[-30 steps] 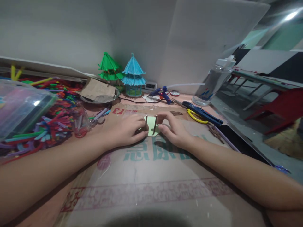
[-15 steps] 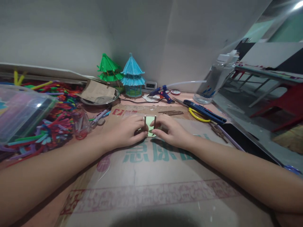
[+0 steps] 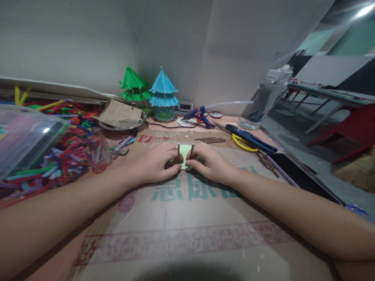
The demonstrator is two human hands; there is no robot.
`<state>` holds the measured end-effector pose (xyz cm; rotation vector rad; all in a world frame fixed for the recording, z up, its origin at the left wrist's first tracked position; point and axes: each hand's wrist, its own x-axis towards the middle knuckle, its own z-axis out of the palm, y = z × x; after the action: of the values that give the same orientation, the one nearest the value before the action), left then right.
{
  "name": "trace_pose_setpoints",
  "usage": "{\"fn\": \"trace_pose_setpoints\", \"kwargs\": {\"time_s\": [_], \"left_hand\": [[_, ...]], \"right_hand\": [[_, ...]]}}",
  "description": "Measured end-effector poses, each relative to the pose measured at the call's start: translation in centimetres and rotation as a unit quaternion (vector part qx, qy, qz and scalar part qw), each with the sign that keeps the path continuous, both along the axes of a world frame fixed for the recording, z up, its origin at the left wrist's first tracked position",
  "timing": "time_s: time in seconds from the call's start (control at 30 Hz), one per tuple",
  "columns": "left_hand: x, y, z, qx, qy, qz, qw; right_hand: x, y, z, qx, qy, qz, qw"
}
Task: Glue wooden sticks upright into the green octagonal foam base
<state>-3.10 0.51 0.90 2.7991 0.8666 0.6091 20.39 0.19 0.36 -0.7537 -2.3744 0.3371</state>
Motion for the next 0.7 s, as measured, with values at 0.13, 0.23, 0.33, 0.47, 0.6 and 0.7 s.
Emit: {"fn": "trace_pose_setpoints", "kwargs": {"time_s": [0.13, 0.23, 0.33, 0.47, 0.6, 0.7], "left_hand": [[0.01, 0.07, -0.12, 0.005, -0.004, -0.002, 1.0], [0.02, 0.11, -0.2, 0.006, 0.001, 0.001, 1.0], [0.04, 0.09, -0.23, 0.003, 0.003, 0.003, 1.0], [0.07, 0.01, -0.19, 0.005, -0.008, 0.0, 1.0], [0.07, -0.09, -0.03, 0.005, -0.003, 0.004, 1.0], [-0.07, -0.06, 0.02, 0.001, -0.006, -0.003, 1.0]], "right_hand": [[0.0, 0.0, 0.0, -0.005, -0.01, -0.003, 1.0], [-0.03, -0.07, 0.09, -0.004, -0.013, -0.005, 1.0], [-0.02, -0.12, 0.16, -0.003, -0.013, -0.005, 1.0], [0.04, -0.15, 0.12, 0.005, -0.008, -0.005, 1.0], [0.09, -0.28, 0.05, 0.012, -0.005, -0.01, 1.0], [0.15, -0.43, -0.02, 0.008, 0.009, -0.017, 1.0]]}}
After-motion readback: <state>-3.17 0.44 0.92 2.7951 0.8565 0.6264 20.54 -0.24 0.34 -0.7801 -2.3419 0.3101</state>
